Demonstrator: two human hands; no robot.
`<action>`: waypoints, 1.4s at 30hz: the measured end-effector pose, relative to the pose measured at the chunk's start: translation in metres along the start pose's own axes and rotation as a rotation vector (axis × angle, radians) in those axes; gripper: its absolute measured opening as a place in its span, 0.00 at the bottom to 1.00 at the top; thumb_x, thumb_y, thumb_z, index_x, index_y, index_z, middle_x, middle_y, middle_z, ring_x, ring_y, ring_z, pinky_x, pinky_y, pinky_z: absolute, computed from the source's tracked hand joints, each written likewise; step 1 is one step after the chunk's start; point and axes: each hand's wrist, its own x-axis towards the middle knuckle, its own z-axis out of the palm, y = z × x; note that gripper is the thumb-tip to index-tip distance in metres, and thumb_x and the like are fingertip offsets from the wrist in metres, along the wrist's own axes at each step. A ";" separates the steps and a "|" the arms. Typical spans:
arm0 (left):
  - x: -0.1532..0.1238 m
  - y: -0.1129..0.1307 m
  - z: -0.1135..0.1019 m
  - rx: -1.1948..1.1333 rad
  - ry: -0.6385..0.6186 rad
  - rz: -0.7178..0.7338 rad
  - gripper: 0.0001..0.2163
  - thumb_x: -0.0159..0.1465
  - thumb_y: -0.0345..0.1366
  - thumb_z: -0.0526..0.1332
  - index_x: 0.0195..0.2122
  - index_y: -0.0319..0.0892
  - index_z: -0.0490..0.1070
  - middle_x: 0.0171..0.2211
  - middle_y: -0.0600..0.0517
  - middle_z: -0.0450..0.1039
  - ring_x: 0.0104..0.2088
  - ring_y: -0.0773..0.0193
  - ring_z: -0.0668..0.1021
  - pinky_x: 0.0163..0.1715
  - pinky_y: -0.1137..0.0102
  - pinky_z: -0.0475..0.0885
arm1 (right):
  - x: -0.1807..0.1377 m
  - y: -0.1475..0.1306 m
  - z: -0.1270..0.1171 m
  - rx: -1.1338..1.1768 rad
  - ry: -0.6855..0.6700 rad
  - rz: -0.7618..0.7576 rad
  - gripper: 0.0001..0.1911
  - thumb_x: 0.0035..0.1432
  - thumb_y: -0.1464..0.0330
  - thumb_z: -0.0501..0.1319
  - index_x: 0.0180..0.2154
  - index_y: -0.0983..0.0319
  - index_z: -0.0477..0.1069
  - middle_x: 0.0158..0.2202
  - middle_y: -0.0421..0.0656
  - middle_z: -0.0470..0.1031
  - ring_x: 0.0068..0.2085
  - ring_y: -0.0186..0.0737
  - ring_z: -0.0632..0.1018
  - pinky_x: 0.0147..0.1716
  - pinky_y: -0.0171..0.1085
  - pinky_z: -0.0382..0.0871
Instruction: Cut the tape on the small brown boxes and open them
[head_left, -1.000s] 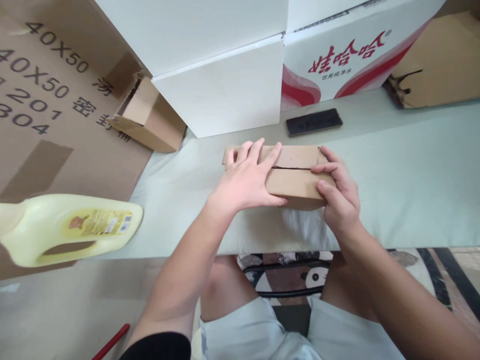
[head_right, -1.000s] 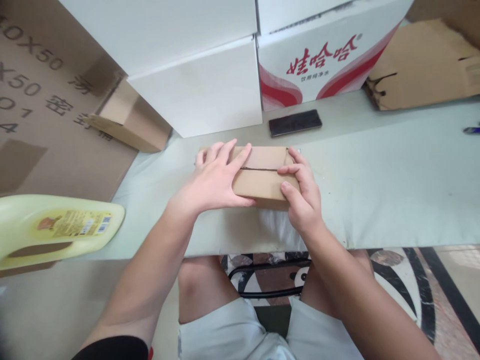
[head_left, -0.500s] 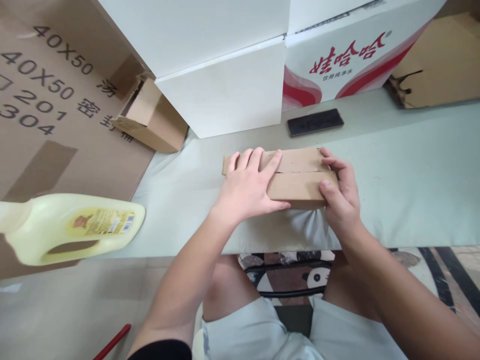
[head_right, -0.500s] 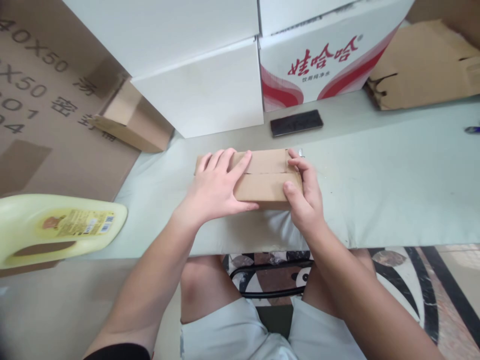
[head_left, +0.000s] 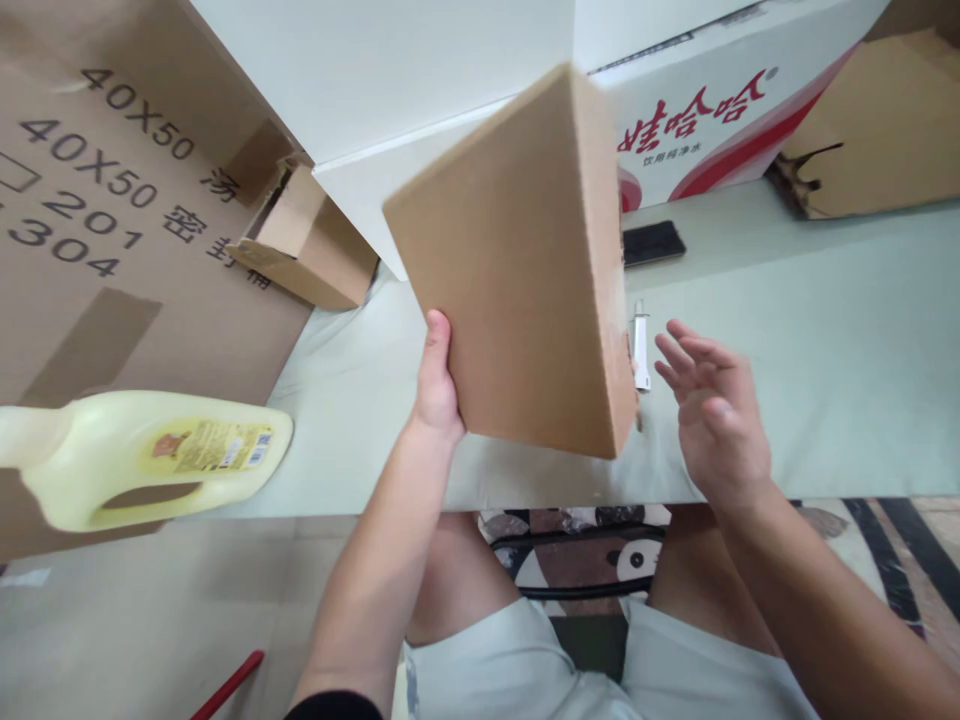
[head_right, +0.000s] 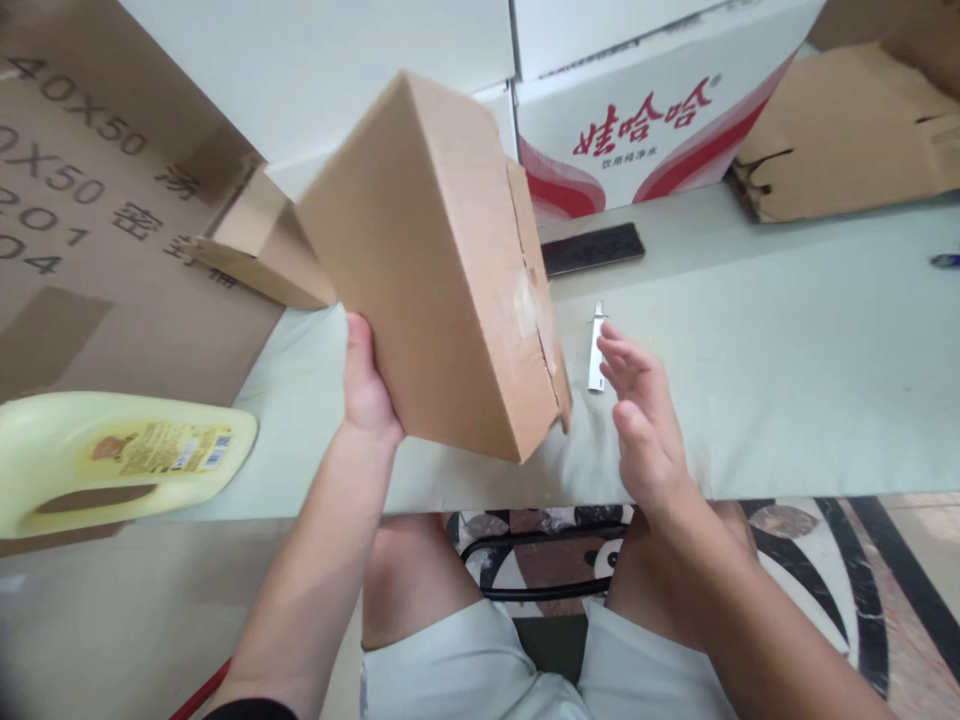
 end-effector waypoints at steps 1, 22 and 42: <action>-0.005 -0.005 0.008 -0.095 -0.049 -0.095 0.41 0.67 0.70 0.35 0.62 0.47 0.70 0.54 0.45 0.80 0.59 0.47 0.79 0.53 0.52 0.79 | 0.000 -0.009 0.002 -0.001 -0.057 -0.031 0.25 0.67 0.48 0.56 0.62 0.46 0.65 0.73 0.43 0.60 0.72 0.54 0.64 0.69 0.57 0.62; -0.034 -0.043 -0.019 0.492 0.011 -0.324 0.25 0.66 0.57 0.59 0.19 0.44 0.67 0.15 0.51 0.69 0.20 0.62 0.72 0.23 0.69 0.65 | 0.009 -0.071 0.014 -0.489 -0.476 -0.122 0.24 0.59 0.73 0.57 0.52 0.53 0.81 0.66 0.42 0.73 0.66 0.52 0.74 0.68 0.59 0.67; 0.031 0.033 0.045 0.916 -0.093 0.300 0.15 0.69 0.36 0.57 0.53 0.52 0.78 0.54 0.53 0.80 0.56 0.51 0.78 0.59 0.54 0.68 | 0.005 -0.067 0.022 -0.410 -0.478 -0.125 0.22 0.58 0.74 0.58 0.51 0.54 0.80 0.65 0.44 0.73 0.67 0.52 0.72 0.69 0.59 0.63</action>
